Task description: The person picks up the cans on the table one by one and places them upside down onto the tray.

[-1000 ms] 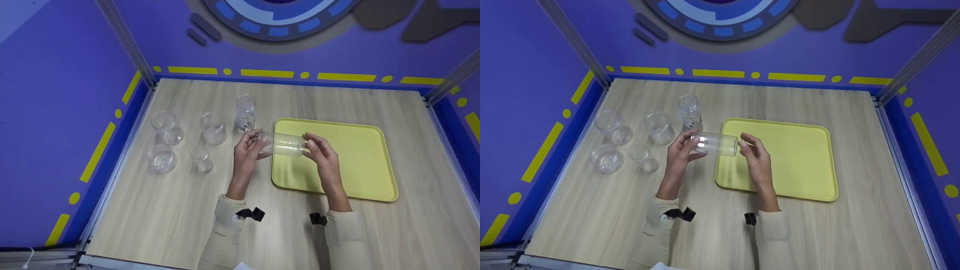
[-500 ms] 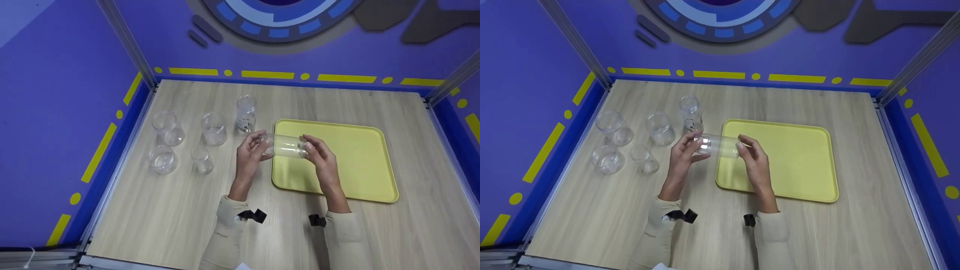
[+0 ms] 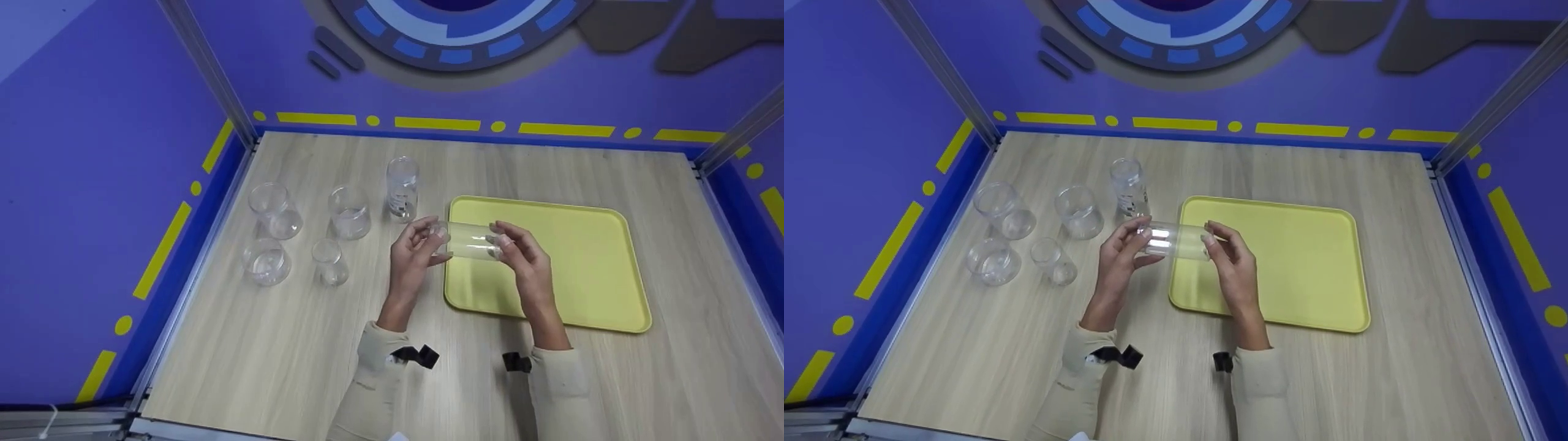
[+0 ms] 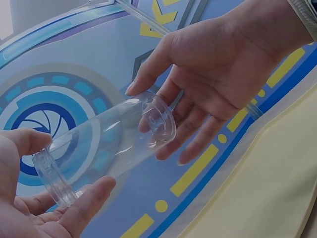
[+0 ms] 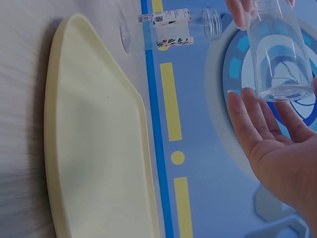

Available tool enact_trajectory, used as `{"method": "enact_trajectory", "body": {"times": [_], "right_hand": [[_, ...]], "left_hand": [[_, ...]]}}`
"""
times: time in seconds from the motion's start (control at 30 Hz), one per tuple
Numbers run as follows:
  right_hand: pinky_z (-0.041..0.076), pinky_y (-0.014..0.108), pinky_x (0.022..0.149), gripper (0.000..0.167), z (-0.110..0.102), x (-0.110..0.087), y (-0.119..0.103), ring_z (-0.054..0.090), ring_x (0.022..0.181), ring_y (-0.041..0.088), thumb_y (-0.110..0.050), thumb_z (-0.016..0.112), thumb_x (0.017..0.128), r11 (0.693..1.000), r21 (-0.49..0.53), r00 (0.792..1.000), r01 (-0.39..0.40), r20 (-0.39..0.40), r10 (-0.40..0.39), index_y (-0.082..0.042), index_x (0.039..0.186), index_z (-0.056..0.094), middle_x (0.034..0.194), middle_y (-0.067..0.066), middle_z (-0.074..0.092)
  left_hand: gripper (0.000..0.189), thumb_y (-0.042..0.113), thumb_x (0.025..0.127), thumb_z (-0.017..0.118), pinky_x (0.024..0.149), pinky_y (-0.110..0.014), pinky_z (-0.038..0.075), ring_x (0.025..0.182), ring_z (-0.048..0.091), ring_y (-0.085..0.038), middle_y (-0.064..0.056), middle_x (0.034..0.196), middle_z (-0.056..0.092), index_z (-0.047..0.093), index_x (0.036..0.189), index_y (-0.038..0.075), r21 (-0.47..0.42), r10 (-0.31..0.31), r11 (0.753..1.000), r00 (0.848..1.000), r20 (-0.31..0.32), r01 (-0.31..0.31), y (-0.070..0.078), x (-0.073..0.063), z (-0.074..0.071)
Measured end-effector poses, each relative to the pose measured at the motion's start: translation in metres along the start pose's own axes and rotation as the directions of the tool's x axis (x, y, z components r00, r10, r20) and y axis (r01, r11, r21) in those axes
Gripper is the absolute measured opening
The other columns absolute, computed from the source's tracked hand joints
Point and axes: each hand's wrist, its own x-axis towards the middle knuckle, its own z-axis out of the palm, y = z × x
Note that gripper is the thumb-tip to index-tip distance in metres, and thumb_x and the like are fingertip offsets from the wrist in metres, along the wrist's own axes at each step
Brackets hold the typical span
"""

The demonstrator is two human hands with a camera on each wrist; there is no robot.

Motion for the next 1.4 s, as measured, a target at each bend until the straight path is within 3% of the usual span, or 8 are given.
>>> {"method": "enact_trajectory", "body": {"times": [0.2, 0.67, 0.9, 1.07, 1.4], "right_hand": [[0.057, 0.033, 0.095, 0.04, 0.0006, -0.0008, 0.0006, 0.067, 0.123, 0.025, -0.017, 0.061, 0.109, 1.0, -0.026, 1.0, -0.004, -0.006, 0.004, 0.003, 0.143, 0.06, 0.141, 0.02, 0.063], [0.059, 0.039, 0.095, 0.04, 0.004, -0.004, 0.0025, 0.063, 0.124, 0.033, -0.014, 0.061, 0.109, 0.998, 0.056, 1.0, 0.005, 0.012, -0.006, 0.006, 0.143, 0.057, 0.138, 0.024, 0.062], [0.058, 0.04, 0.096, 0.04, 0.0036, -0.0051, 0.0035, 0.062, 0.125, 0.038, -0.012, 0.061, 0.109, 0.997, 0.074, 1.0, 0.013, 0.015, -0.014, 0.008, 0.142, 0.057, 0.137, 0.026, 0.062], [0.058, 0.043, 0.097, 0.04, 0.0016, -0.005, 0.0027, 0.063, 0.124, 0.037, -0.011, 0.062, 0.108, 0.997, 0.079, 1.0, 0.008, 0.004, -0.009, 0.01, 0.142, 0.056, 0.137, 0.025, 0.062], [0.059, 0.039, 0.095, 0.038, -0.0019, -0.0049, 0.0009, 0.065, 0.122, 0.03, -0.01, 0.061, 0.108, 0.997, 0.07, 1.0, 0.023, -0.005, -0.022, 0.01, 0.141, 0.057, 0.136, 0.025, 0.063]], "left_hand": [[0.041, 0.01, 0.098, 0.071, 0.078, -0.04, 0.064, 0.103, 0.071, -0.025, -0.022, 0.119, 0.067, 0.062, 0.134, -0.008, 0.008, 0.002, 1.0, 1.0, -0.004, -0.002, -0.0026, -0.0008, -0.0011], [0.042, 0.012, 0.099, 0.068, 0.077, -0.038, 0.064, 0.107, 0.073, -0.031, -0.021, 0.118, 0.069, 0.061, 0.136, -0.008, 0.02, -0.004, 1.0, 1.0, 0.018, 0.003, -0.0066, -0.0022, -0.0037], [0.041, 0.01, 0.1, 0.067, 0.078, -0.037, 0.064, 0.107, 0.073, -0.03, -0.029, 0.126, 0.066, 0.06, 0.137, -0.008, 0.039, -0.01, 0.999, 1.0, 0.021, 0.009, -0.0082, -0.003, -0.0055], [0.041, 0.012, 0.099, 0.069, 0.079, -0.037, 0.064, 0.103, 0.073, -0.027, -0.019, 0.121, 0.07, 0.063, 0.136, -0.006, 0.085, -0.018, 0.996, 1.0, 0.022, 0.016, -0.0078, -0.0032, -0.0062], [0.042, 0.016, 0.099, 0.072, 0.083, -0.035, 0.062, 0.108, 0.071, -0.023, -0.018, 0.126, 0.071, 0.066, 0.137, 0.0, 0.179, -0.034, 0.984, 0.999, 0.035, 0.028, -0.0064, -0.0043, -0.0087]]}}
